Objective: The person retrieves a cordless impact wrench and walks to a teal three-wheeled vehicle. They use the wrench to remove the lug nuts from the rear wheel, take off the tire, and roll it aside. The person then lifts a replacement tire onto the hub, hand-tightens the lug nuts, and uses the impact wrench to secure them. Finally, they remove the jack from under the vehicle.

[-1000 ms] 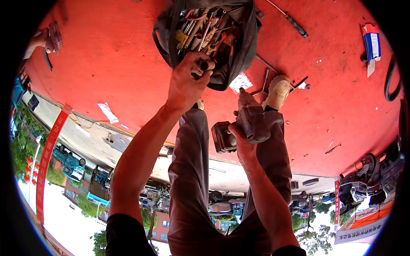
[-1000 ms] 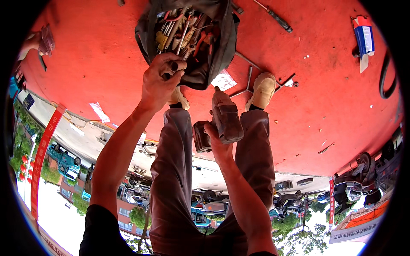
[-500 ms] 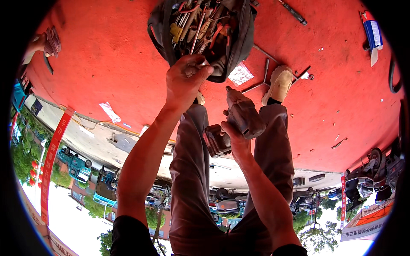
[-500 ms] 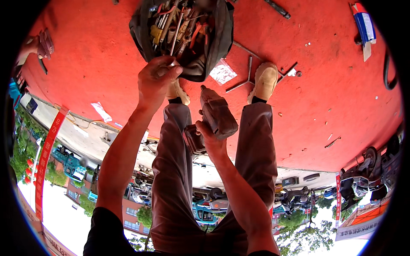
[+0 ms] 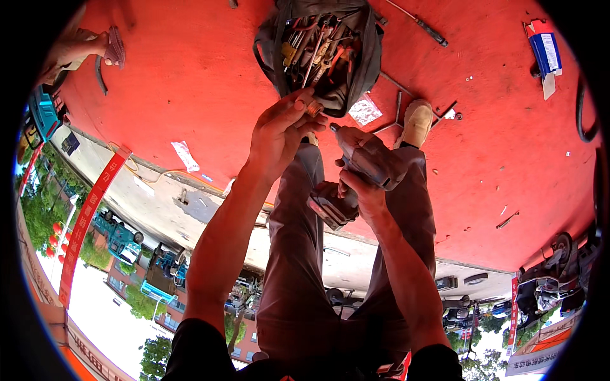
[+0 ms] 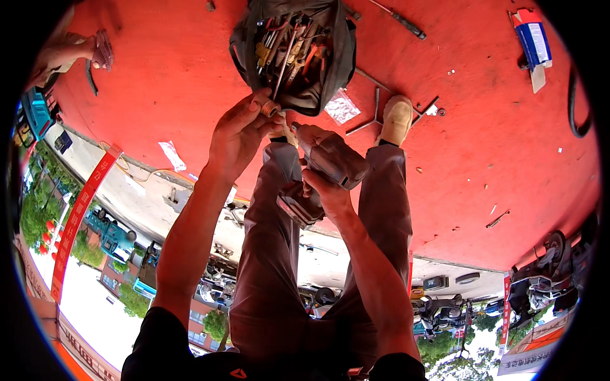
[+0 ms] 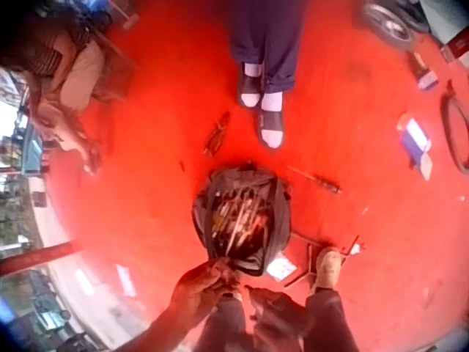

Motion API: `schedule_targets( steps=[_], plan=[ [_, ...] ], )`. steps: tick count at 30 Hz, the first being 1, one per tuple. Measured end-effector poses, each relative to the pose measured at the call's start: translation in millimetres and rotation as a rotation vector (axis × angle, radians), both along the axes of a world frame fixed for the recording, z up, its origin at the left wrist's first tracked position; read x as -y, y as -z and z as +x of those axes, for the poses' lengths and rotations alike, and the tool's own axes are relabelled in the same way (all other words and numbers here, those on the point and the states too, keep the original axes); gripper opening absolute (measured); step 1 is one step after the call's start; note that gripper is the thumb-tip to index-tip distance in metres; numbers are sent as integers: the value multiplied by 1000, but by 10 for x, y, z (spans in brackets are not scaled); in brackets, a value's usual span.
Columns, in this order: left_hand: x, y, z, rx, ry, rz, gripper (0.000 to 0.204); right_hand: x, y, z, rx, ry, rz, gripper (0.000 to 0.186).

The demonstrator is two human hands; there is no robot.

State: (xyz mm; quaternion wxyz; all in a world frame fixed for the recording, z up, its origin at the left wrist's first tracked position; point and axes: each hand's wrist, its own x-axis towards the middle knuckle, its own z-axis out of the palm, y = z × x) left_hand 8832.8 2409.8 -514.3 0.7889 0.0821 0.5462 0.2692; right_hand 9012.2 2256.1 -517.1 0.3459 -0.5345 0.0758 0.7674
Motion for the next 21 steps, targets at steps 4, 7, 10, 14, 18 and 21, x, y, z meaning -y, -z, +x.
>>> schedule_targets(
  steps=[4,7,10,14,18,21],
  plan=[
    [19,-843,161,-38,29,96,46,3,-757,419,-123,-18,57,28],
    [105,-1557,248,20,-21,159,45,-59,-1434,745,-228,-70,205,28],
    [371,-2309,347,111,-93,176,45,-147,-2250,944,-251,-150,230,36],
    [842,-3471,352,208,-265,171,43,-192,-3297,1009,-280,-329,307,34],
    [1281,-4177,20,281,-422,265,36,-101,-4137,829,-193,-521,363,36],
    [1699,-4508,-350,304,-435,315,35,6,-4538,574,-145,-626,456,38]
  ],
)
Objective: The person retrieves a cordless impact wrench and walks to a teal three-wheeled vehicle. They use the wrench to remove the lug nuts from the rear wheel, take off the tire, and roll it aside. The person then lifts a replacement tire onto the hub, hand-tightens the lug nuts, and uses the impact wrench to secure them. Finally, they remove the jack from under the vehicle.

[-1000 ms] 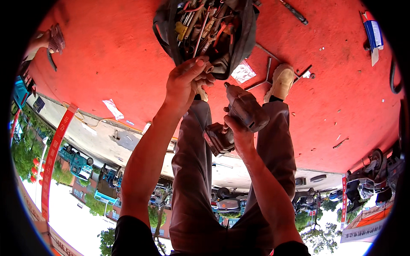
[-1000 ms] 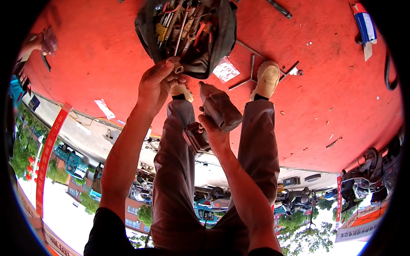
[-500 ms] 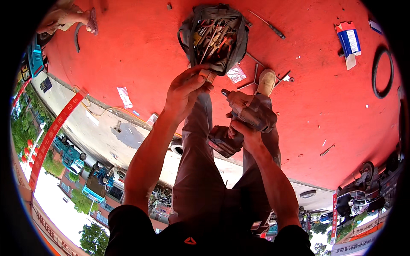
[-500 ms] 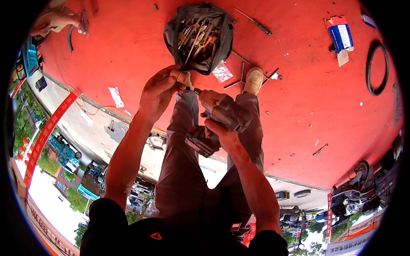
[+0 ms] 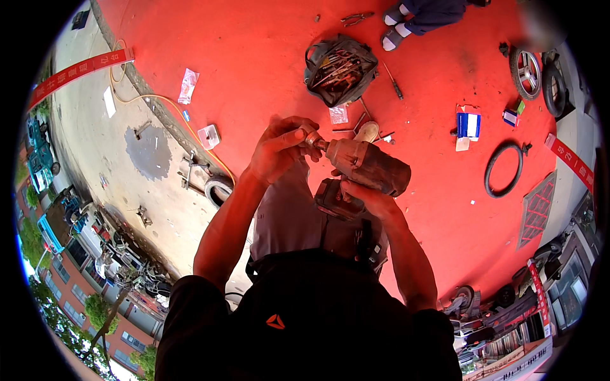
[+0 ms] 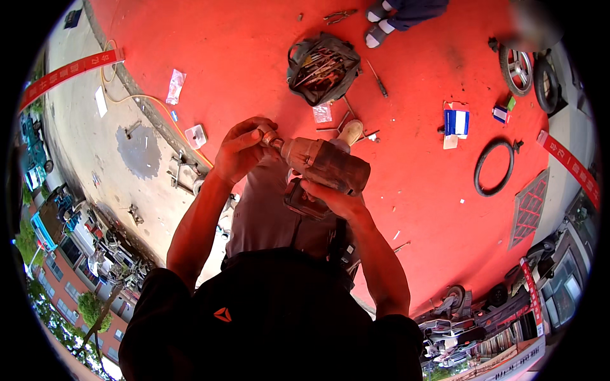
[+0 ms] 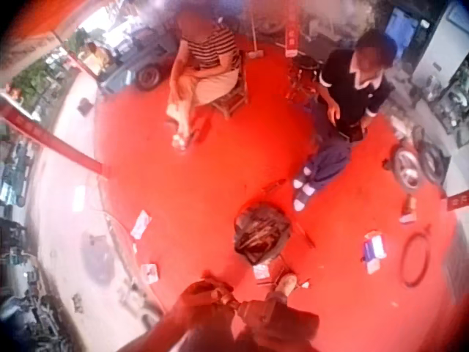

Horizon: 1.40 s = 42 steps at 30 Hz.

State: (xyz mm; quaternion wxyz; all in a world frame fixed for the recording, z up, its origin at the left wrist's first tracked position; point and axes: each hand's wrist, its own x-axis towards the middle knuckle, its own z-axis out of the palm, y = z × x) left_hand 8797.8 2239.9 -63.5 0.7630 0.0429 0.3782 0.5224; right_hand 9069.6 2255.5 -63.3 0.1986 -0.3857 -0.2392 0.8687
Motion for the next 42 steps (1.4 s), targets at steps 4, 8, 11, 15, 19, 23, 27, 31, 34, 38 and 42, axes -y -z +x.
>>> schedule_targets(
  steps=[4,8,11,15,19,23,27,31,34,38,42],
  plan=[
    [503,-333,-649,64,-40,102,36,266,-258,-489,160,-157,268,48],
    [1241,-568,-1441,159,-203,162,40,481,-356,-1196,467,-734,606,54],
    [1839,-739,-2140,142,-314,220,41,590,-983,-2180,173,-534,383,50],
    [2616,-1231,-2958,110,-416,287,41,909,-1136,-3243,125,-679,467,42],
    [3319,-1364,-3637,61,-585,452,41,1218,-1495,-4266,132,-861,425,43],
    [3782,-1544,-4171,10,-742,526,41,1381,-1713,-5187,-85,-883,-10,49],
    [4014,-1790,-4582,-133,-873,479,36,1417,-1970,-6115,-142,-1176,272,57],
    [4117,-1776,-5040,-190,-1001,291,34,1374,-1903,-7029,-274,-1347,503,59],
    [3951,-1606,-5431,-202,-1192,39,27,1377,-1727,-7815,-344,-1460,600,53],
    [3514,-1650,-6278,-373,-1210,-320,41,1152,-1437,-8874,-366,-1520,693,42],
    [3311,-1888,-7058,-345,-1273,-516,45,920,-1625,-9988,-489,-1604,667,38]
  ],
)
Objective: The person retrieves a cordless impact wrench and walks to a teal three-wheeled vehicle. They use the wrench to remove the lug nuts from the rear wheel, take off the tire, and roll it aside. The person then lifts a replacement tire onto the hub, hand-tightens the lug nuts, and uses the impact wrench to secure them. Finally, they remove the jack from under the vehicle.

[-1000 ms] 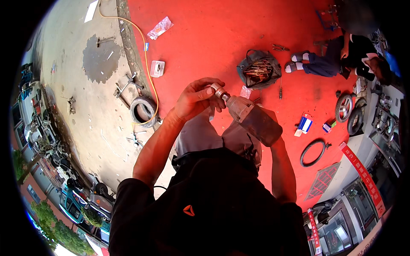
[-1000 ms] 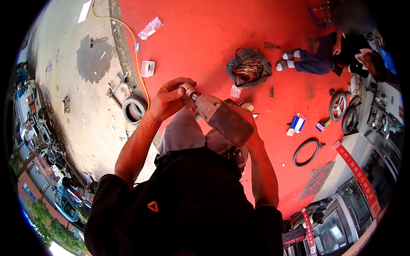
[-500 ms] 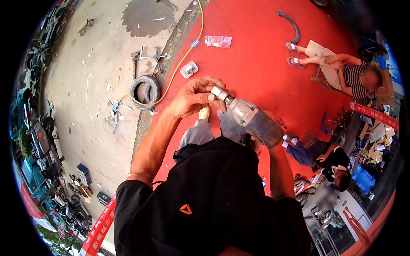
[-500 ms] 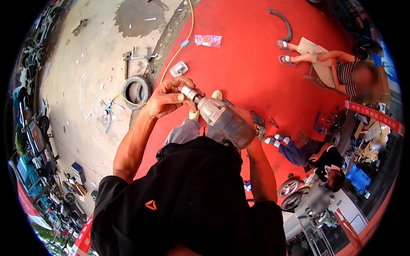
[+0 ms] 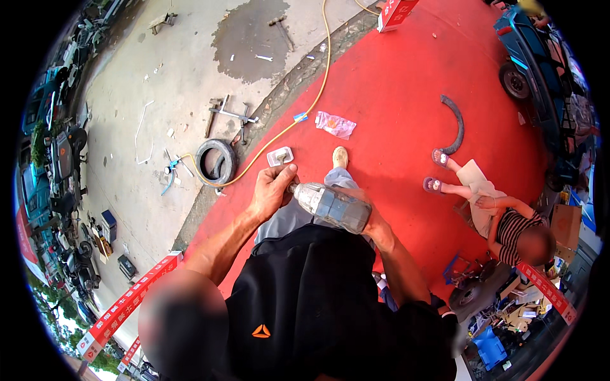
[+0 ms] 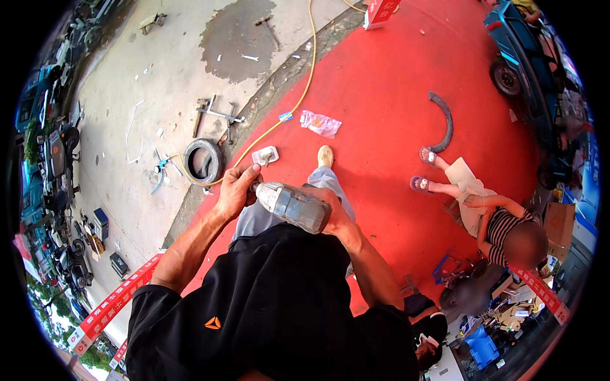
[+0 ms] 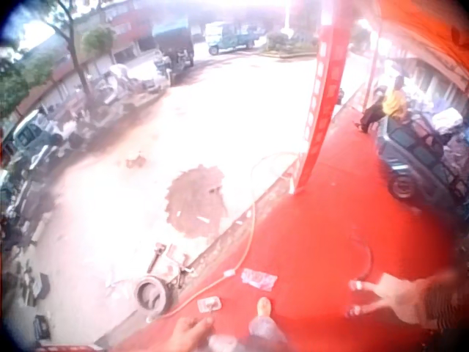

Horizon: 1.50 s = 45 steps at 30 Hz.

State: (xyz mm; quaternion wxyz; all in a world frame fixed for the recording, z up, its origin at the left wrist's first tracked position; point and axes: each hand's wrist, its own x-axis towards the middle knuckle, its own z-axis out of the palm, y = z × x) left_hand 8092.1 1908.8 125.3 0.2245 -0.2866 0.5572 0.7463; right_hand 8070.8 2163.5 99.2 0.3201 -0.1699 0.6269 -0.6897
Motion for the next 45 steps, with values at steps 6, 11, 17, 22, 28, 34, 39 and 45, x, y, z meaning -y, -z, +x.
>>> schedule_targets(
  steps=[6,11,17,22,28,34,39,45],
  plan=[
    [-16,-87,-1408,-41,-112,-197,45,19,101,-1742,218,-325,-126,38],
    [443,-12,-2438,-102,-245,-408,47,776,-40,-3244,-264,-429,30,45],
    [1276,265,-4988,-174,-131,-199,48,1571,146,-5543,-455,-227,117,41],
    [2377,112,-7044,-340,-45,-22,63,2151,-129,-7429,-155,-160,139,36],
    [4187,930,-9147,-126,-204,-246,60,2679,270,-9740,-395,154,425,40],
    [6051,2876,-9546,590,-24,-627,44,3768,434,-12634,-228,420,321,52],
    [6181,2303,-10329,917,362,-289,31,4850,33,-15055,80,308,288,26],
    [7359,2670,-13779,716,313,-432,32,6210,325,-18252,-335,277,237,20]
  ],
)
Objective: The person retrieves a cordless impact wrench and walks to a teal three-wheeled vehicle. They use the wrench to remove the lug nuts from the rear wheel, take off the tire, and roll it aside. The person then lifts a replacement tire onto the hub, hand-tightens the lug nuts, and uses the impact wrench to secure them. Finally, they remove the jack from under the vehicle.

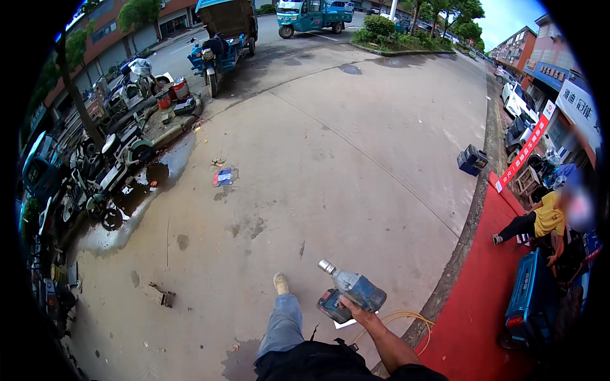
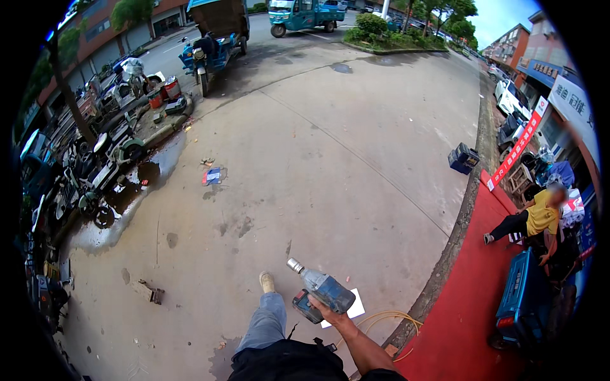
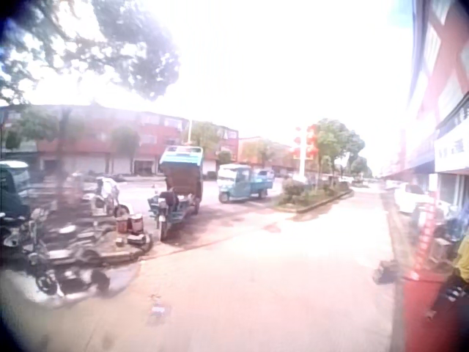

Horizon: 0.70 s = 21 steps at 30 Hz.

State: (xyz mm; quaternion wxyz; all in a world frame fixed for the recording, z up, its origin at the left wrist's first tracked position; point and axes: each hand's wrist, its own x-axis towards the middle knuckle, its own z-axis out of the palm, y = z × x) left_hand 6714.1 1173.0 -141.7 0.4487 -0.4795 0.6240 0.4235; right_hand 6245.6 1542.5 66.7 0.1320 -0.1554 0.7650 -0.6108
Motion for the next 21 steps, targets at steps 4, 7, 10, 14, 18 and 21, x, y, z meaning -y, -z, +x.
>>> schedule_targets(
  steps=[4,7,10,14,18,21],
  plan=[
    [1208,137,-1861,-244,412,-199,33,1102,62,-1893,314,-6,-305,22],
    [2584,245,-4563,-143,167,-128,30,1240,-415,-3222,267,176,-311,23],
    [3767,-358,-7414,-419,365,-358,27,1487,-577,-4467,242,210,-353,39],
    [4549,-1126,-10849,-812,285,-469,29,1875,-337,-6409,234,327,-392,40],
    [4592,-1314,-12992,-860,63,-226,31,2293,-185,-8608,272,352,-399,41],
    [4673,-1110,-13515,-547,204,-173,33,2783,-459,-10308,279,296,-491,40]
  ],
)
